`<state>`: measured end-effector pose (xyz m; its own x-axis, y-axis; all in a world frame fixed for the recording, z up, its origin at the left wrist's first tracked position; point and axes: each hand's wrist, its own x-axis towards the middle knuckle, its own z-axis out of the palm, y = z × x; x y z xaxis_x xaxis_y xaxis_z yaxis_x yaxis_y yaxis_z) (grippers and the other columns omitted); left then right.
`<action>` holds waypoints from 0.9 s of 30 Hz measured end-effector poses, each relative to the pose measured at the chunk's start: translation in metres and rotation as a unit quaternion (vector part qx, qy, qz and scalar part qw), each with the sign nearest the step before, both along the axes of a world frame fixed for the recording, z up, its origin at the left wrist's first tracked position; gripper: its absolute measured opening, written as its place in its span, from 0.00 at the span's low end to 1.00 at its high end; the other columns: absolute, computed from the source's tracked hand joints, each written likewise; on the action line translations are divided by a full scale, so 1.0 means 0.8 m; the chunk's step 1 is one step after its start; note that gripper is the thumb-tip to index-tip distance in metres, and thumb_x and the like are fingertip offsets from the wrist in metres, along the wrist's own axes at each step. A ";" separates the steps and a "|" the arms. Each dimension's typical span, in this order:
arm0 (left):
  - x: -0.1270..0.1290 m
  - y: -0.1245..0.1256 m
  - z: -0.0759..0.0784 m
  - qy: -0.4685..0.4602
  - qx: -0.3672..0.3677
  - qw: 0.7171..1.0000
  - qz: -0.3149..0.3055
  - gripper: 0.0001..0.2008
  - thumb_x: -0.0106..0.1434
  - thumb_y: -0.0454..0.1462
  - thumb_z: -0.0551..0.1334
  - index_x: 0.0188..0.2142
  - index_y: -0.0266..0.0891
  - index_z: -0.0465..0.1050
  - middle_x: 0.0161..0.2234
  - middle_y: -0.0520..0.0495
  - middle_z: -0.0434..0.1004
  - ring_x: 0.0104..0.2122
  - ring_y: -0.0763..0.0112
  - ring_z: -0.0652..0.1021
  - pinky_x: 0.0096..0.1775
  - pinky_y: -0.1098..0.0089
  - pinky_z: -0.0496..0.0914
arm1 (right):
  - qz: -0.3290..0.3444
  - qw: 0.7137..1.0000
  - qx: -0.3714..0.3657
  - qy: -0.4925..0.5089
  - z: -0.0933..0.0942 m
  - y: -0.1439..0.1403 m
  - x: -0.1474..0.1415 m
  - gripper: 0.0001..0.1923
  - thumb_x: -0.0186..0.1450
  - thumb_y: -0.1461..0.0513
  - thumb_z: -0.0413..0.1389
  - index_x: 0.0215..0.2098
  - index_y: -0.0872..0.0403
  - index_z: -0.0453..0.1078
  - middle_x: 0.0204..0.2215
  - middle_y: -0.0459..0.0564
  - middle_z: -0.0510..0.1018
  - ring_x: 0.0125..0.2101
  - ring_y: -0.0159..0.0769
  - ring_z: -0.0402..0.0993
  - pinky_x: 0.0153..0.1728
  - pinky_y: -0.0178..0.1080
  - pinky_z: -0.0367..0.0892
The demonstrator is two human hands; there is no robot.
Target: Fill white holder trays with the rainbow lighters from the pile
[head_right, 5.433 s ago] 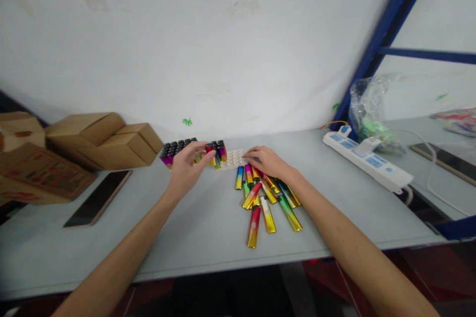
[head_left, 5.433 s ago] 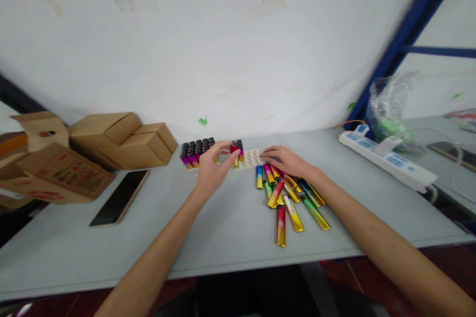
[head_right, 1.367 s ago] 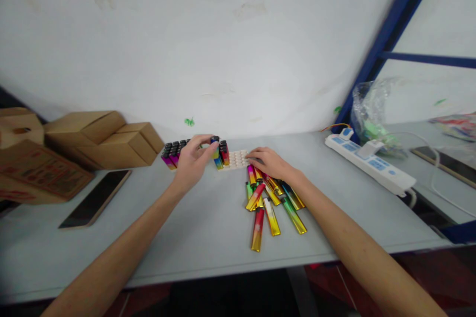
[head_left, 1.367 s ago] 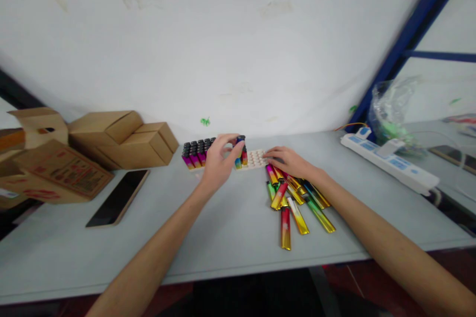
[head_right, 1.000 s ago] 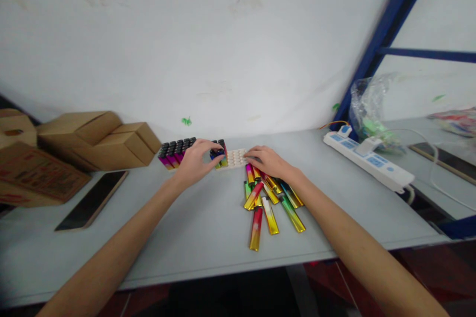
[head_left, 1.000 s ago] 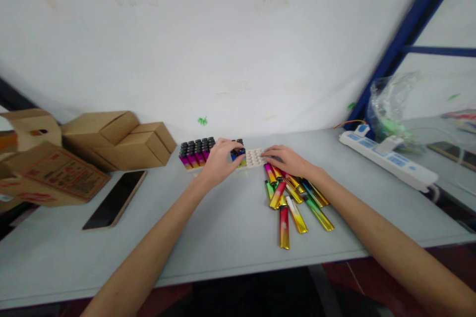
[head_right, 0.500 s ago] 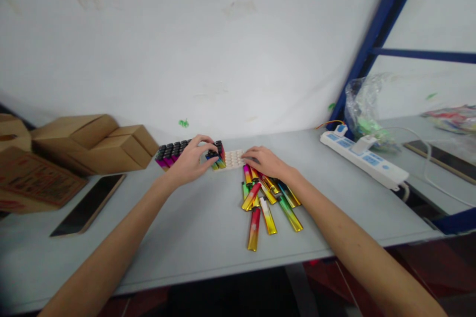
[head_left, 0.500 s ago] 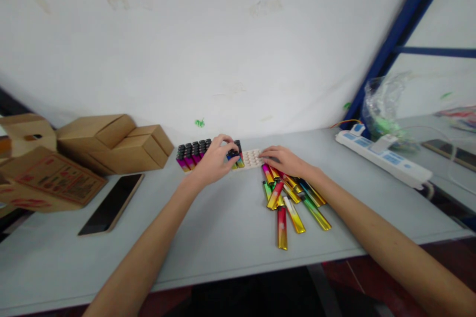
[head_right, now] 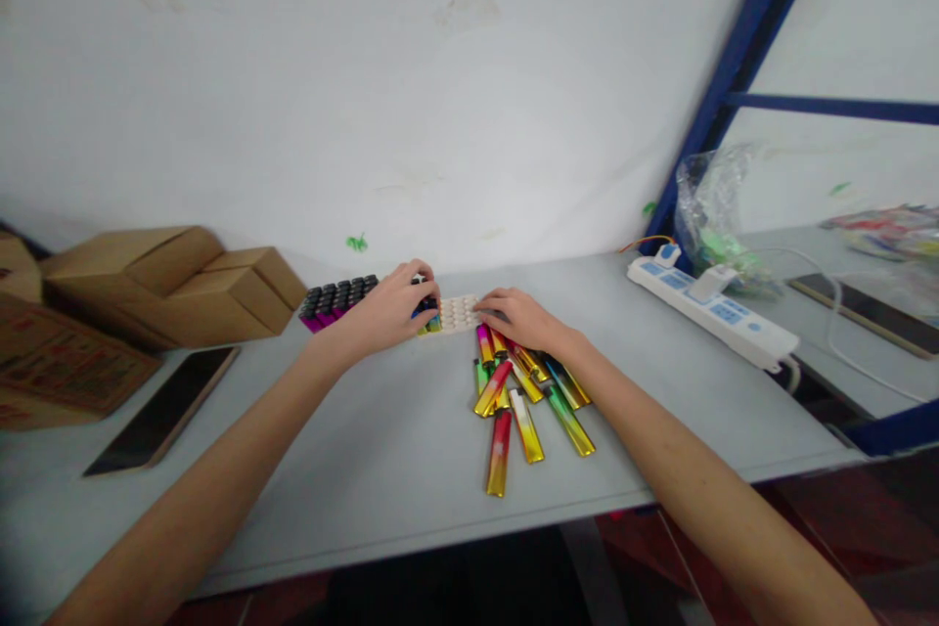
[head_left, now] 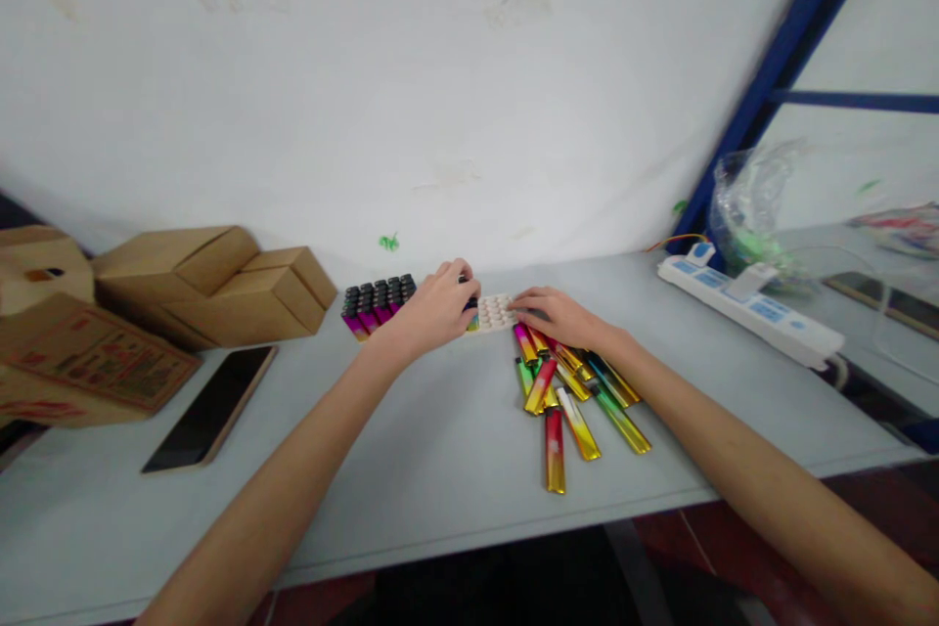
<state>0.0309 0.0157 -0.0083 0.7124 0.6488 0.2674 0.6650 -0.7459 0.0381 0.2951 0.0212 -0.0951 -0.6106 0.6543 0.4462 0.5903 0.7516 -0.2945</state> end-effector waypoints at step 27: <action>0.080 -0.123 -0.053 -0.026 -0.171 0.981 0.083 0.27 0.73 0.56 0.49 0.33 0.39 0.73 0.26 0.44 0.77 0.27 0.61 0.77 0.30 0.67 0.60 | 0.001 1.000 0.001 0.014 -0.002 0.001 0.002 0.16 0.75 0.59 0.52 0.55 0.54 0.76 0.50 0.59 0.81 0.52 0.45 0.77 0.56 0.51 0.70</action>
<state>0.0951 -0.0825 -0.0510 0.5805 0.8129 0.0466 0.7671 -0.5652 0.3035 0.2965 0.0217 -0.0968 -0.5987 0.6524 0.4646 0.5806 0.7531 -0.3094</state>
